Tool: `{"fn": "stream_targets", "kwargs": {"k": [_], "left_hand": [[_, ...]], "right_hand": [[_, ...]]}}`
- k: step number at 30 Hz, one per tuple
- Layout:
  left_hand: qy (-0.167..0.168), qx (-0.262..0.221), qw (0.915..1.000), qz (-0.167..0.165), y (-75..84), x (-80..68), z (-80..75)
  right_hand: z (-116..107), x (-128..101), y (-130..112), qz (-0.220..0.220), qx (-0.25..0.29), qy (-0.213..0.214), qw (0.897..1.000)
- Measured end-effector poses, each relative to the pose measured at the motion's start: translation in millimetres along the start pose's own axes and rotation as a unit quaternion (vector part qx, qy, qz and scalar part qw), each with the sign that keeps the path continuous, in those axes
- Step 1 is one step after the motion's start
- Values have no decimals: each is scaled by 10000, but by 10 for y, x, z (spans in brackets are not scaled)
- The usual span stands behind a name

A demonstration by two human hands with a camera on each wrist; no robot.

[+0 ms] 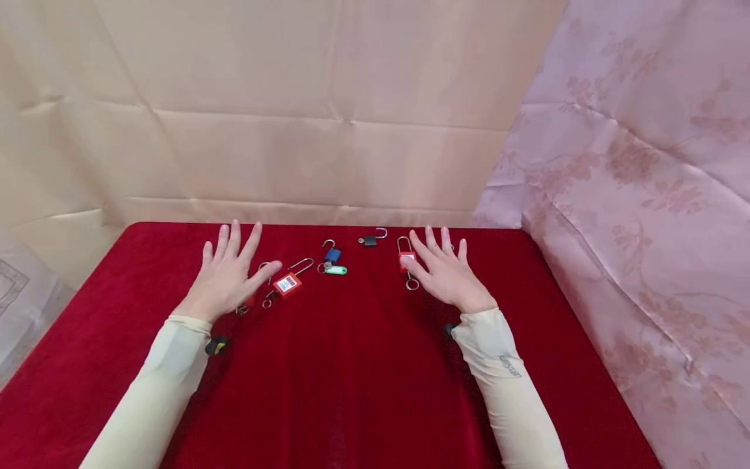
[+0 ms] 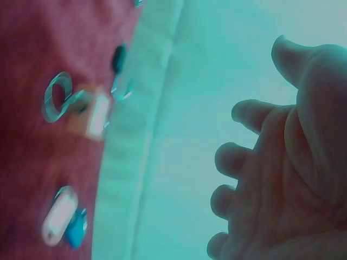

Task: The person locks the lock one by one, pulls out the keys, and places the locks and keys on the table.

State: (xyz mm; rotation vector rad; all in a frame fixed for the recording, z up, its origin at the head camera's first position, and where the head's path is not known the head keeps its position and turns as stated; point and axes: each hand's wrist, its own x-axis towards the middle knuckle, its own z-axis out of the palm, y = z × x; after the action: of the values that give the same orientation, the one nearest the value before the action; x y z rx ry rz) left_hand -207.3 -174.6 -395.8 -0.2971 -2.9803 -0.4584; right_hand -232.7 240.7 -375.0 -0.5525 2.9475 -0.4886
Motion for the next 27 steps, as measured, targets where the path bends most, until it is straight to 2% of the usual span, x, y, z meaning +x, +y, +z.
{"fn": "stream_targets", "kwargs": {"k": [3,8,14,18,22,27], "left_hand": [[102,-115,9998,121,80,49,-32],[58,-395,9988,266,223,108,-49],[38,-668,9968,434,332,124,68],[3,-842,9956,414,363,95,183],[-53,-860,9959,261,397,88,232],[-408,-685,9968,68,396,56,257]], "right_hand": [[-42,45,-108,-166,192,82,9996],[-32,123,-314,-421,655,189,9968],[48,250,-549,-844,1148,444,9888],[105,271,-649,-1117,1089,458,9867],[142,269,-693,-1221,1128,390,9853],[216,285,-719,-1182,1213,246,9852]]}}
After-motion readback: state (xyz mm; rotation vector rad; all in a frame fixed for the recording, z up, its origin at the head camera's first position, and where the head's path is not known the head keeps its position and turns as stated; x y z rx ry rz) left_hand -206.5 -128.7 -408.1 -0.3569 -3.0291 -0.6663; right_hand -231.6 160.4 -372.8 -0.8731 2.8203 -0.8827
